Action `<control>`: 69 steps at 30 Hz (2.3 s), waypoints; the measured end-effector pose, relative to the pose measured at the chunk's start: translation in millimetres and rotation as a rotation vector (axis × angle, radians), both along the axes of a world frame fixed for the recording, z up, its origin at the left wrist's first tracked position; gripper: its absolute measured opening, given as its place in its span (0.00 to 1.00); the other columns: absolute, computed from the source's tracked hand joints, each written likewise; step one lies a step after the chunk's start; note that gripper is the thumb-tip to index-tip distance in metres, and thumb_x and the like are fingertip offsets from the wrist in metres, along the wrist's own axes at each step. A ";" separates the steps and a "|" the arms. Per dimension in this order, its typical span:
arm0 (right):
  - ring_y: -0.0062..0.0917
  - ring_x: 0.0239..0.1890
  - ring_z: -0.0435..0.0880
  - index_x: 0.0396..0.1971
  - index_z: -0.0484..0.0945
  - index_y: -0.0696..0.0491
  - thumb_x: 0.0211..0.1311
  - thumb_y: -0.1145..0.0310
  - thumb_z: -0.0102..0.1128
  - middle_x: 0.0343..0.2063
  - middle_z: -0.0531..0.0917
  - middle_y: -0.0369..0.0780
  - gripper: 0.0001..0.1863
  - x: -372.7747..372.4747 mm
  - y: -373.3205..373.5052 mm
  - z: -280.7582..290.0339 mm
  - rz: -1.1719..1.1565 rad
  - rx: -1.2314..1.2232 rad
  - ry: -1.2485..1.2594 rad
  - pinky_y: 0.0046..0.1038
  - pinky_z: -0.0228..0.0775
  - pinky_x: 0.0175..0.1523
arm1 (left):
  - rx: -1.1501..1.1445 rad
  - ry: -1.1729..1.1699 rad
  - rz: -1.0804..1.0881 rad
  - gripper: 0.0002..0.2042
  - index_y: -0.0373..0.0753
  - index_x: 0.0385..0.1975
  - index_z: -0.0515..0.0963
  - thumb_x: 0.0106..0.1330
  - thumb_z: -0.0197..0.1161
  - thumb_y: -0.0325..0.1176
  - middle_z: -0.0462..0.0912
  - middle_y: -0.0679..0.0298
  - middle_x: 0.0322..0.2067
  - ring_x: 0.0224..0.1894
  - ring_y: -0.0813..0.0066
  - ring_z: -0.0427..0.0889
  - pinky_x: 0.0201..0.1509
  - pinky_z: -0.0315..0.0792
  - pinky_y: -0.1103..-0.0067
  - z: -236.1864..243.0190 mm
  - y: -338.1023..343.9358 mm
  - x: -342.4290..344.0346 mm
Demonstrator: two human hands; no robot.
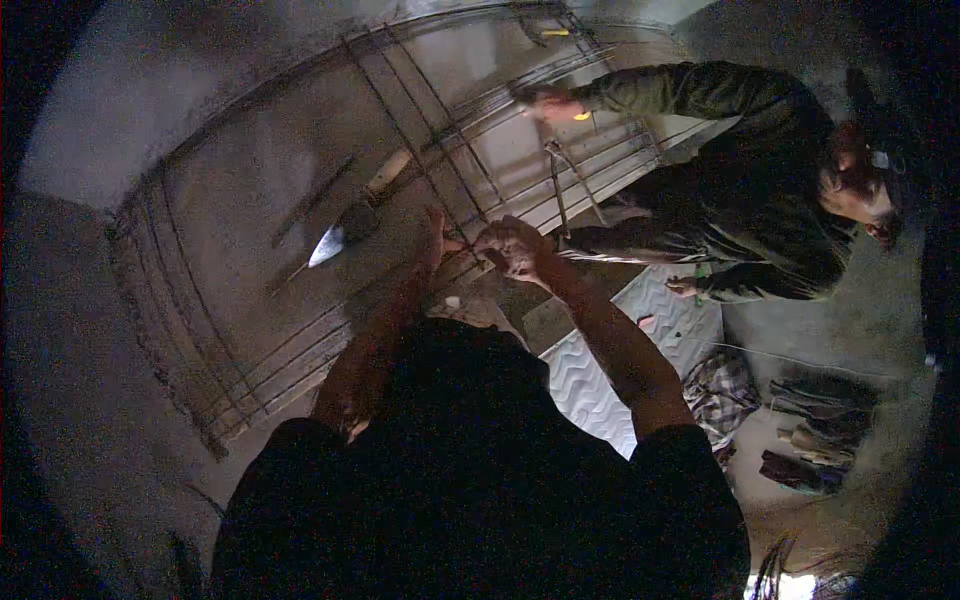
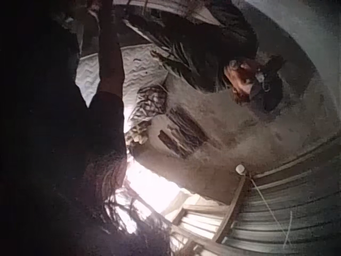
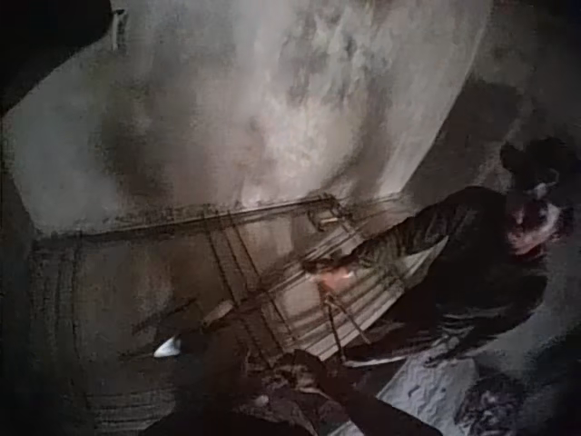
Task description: Twisting wire to secure rebar mesh for a concrete reinforcement task.
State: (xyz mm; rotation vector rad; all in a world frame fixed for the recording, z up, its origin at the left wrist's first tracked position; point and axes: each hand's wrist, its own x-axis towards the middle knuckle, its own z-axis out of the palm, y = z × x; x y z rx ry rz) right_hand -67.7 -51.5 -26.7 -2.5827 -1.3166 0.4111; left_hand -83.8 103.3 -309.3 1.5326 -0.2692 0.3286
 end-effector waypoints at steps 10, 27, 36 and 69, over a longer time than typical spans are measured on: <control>0.45 0.50 0.71 0.59 0.58 0.56 0.43 0.36 0.60 0.45 0.72 0.57 0.49 58.7 -118.0 -9.9 -1.008 -0.321 -0.437 0.42 0.64 0.53 | -0.138 0.682 -0.056 0.32 0.34 0.57 0.55 0.63 0.50 0.54 0.62 0.48 0.53 0.46 0.57 0.68 0.48 0.65 0.66 151.4 9.8 -8.4; 0.40 0.24 0.77 0.25 0.70 0.55 0.53 0.66 0.52 0.24 0.75 0.45 0.08 130.0 -262.6 -68.1 -0.563 -0.257 -0.339 0.38 0.69 0.27 | 0.468 -0.266 0.007 0.47 0.36 0.65 0.36 0.58 0.57 0.55 0.41 0.48 0.65 0.66 0.53 0.44 0.66 0.43 0.56 82.3 -55.5 23.8; 0.40 0.24 0.76 0.42 0.74 0.56 0.60 0.61 0.49 0.27 0.77 0.45 0.16 59.4 -112.3 85.2 -0.632 -0.040 0.500 0.36 0.69 0.27 | 0.202 0.281 -0.331 0.38 0.34 0.65 0.40 0.64 0.46 0.54 0.45 0.49 0.64 0.67 0.52 0.44 0.66 0.43 0.56 109.5 -37.0 22.0; 0.37 0.37 0.69 0.62 0.59 0.36 0.47 0.78 0.50 0.33 0.70 0.44 0.38 17.4 -26.2 113.3 0.276 -0.454 -0.497 0.37 0.64 0.47 | -0.034 0.791 -0.240 0.25 0.29 0.60 0.51 0.71 0.35 0.41 0.65 0.46 0.52 0.54 0.62 0.66 0.62 0.54 0.63 181.9 -8.8 20.5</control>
